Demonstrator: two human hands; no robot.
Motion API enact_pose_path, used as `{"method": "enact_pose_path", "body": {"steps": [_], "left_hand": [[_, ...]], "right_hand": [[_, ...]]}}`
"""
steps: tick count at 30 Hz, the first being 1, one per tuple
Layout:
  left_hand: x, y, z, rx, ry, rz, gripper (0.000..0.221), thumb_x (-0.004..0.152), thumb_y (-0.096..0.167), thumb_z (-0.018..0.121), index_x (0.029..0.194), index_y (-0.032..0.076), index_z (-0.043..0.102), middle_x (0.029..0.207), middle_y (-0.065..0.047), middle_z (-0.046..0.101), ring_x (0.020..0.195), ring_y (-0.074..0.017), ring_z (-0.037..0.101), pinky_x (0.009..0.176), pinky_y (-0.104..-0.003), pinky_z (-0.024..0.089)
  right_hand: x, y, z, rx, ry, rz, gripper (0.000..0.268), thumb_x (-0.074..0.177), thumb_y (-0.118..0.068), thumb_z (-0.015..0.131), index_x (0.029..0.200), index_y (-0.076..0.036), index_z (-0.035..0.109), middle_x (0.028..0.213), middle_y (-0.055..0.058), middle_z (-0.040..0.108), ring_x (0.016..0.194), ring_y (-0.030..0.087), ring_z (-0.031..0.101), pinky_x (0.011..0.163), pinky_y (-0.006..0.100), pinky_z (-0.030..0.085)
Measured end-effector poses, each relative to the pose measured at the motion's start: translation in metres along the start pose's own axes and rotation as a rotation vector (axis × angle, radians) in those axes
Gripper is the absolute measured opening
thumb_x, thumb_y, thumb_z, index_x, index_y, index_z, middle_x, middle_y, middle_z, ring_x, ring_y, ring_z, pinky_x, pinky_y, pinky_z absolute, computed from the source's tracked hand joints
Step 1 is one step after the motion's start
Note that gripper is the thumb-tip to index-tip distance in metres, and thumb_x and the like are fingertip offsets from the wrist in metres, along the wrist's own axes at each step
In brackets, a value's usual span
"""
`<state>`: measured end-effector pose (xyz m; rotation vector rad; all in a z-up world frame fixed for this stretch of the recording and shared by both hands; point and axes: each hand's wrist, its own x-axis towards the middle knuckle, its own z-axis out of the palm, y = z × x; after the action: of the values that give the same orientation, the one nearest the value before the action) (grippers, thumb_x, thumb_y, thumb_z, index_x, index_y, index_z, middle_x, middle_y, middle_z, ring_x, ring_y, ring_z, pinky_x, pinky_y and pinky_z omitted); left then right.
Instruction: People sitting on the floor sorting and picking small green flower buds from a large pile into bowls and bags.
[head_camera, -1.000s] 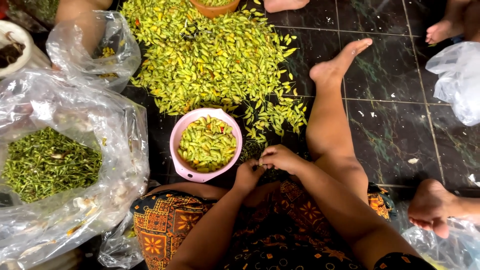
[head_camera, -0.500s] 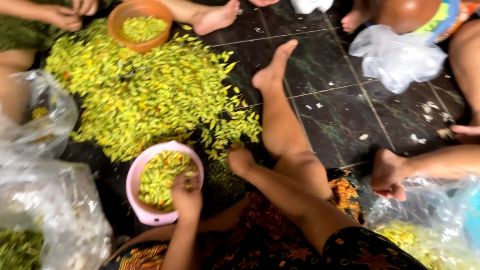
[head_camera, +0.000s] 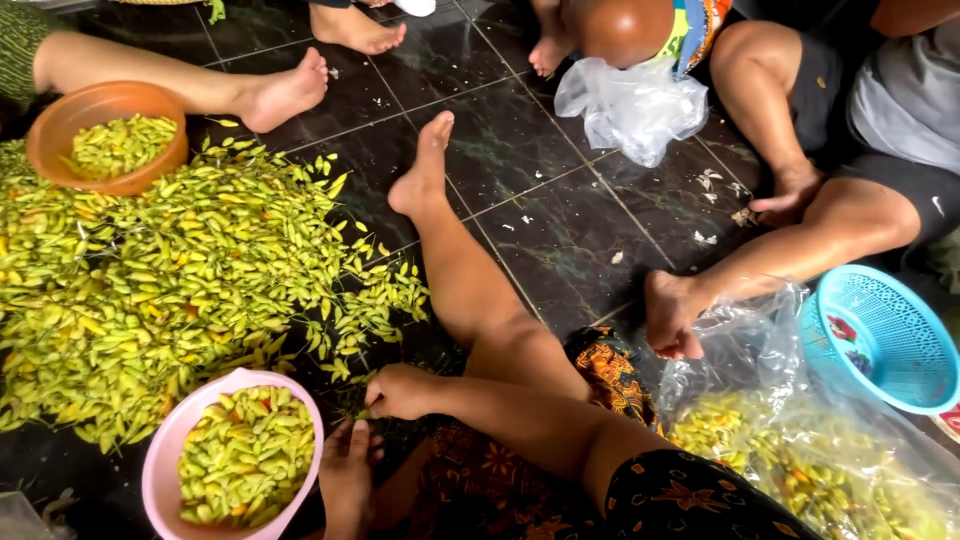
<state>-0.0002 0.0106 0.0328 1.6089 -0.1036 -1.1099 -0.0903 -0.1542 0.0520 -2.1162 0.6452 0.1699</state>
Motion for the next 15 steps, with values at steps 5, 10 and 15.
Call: {"method": "enact_pose_path", "body": {"steps": [5, 10, 15], "left_hand": [[0.025, -0.03, -0.012, -0.366, 0.001, -0.153, 0.032, 0.105, 0.011, 0.057, 0.132, -0.004, 0.053, 0.112, -0.012, 0.056, 0.093, -0.0177, 0.054, 0.081, -0.028, 0.046], [0.024, -0.03, -0.014, -0.368, 0.073, -0.175, 0.025, 0.106, 0.008, 0.055, 0.129, -0.003, 0.056, 0.115, -0.011, 0.058, 0.097, -0.0185, 0.056, 0.085, -0.029, 0.047], [0.031, -0.05, -0.011, -0.379, 0.09, -0.07, 0.023, 0.102, 0.001, 0.059, 0.124, -0.001, 0.055, 0.112, -0.013, 0.058, 0.094, -0.0204, 0.058, 0.086, -0.031, 0.05]], "right_hand": [[-0.004, 0.004, 0.007, 0.028, -0.087, -0.157, 0.022, 0.087, -0.016, 0.069, 0.103, -0.003, 0.077, 0.093, 0.008, 0.079, 0.074, 0.023, 0.07, 0.07, 0.034, 0.054], [-0.005, -0.009, 0.001, 0.126, -0.229, -0.006, 0.027, 0.091, -0.022, 0.066, 0.103, 0.0, 0.077, 0.087, 0.009, 0.077, 0.069, 0.02, 0.066, 0.064, 0.033, 0.052], [-0.003, -0.006, -0.003, 0.2, -0.399, 0.066, 0.033, 0.09, -0.031, 0.065, 0.095, -0.001, 0.077, 0.084, 0.007, 0.075, 0.073, 0.02, 0.064, 0.066, 0.032, 0.05]]}}
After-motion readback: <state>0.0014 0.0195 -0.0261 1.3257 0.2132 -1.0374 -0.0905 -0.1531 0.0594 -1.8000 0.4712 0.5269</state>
